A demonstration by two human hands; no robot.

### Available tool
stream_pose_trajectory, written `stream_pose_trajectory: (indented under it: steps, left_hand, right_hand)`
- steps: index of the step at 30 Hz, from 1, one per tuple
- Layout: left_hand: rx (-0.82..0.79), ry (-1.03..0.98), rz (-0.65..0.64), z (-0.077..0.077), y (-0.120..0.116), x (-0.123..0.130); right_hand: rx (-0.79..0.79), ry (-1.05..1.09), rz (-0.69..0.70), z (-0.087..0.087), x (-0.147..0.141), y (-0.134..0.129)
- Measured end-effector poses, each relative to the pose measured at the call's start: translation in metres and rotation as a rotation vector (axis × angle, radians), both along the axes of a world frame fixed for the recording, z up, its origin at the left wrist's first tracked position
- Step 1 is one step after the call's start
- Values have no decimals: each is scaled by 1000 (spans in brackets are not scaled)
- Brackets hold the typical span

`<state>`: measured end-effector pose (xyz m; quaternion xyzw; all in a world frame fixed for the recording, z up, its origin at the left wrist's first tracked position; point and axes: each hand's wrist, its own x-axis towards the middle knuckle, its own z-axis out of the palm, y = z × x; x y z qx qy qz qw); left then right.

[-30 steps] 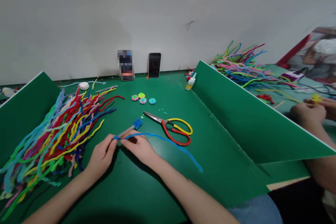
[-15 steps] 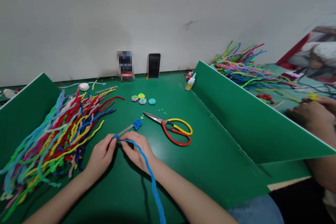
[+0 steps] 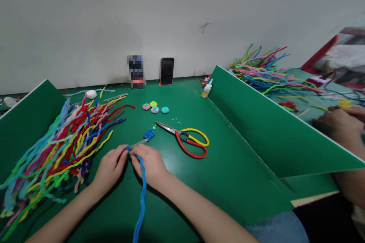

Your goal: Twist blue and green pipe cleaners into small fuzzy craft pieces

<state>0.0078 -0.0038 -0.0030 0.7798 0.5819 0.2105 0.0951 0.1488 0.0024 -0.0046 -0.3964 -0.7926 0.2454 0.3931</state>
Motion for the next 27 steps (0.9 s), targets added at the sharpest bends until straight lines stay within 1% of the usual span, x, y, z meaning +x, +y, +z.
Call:
stream_pose_trajectory:
  steps: [4, 8, 11, 15, 18, 22, 27]
  left_hand:
    - [2, 16, -11, 1, 1, -1]
    - [-41, 2, -30, 2, 2, -1]
    - [-81, -18, -40, 3, 1, -1]
    - [-114, -15, -41, 4, 0, 0]
    - [-114, -19, -41, 4, 0, 0]
    - [-127, -18, -48, 5, 0, 0]
    - [-142, -16, -56, 5, 0, 0]
  right_hand:
    - [26, -89, -29, 0, 0, 0]
    - [84, -160, -56, 1, 1, 2]
    - [171, -173, -73, 1, 2, 3]
    - [235, -151, -149, 2, 2, 4]
    - [242, -121, -174, 4, 3, 4]
    - [226, -86, -153, 5, 4, 6]
    - [231, -104, -133, 2, 4, 7]
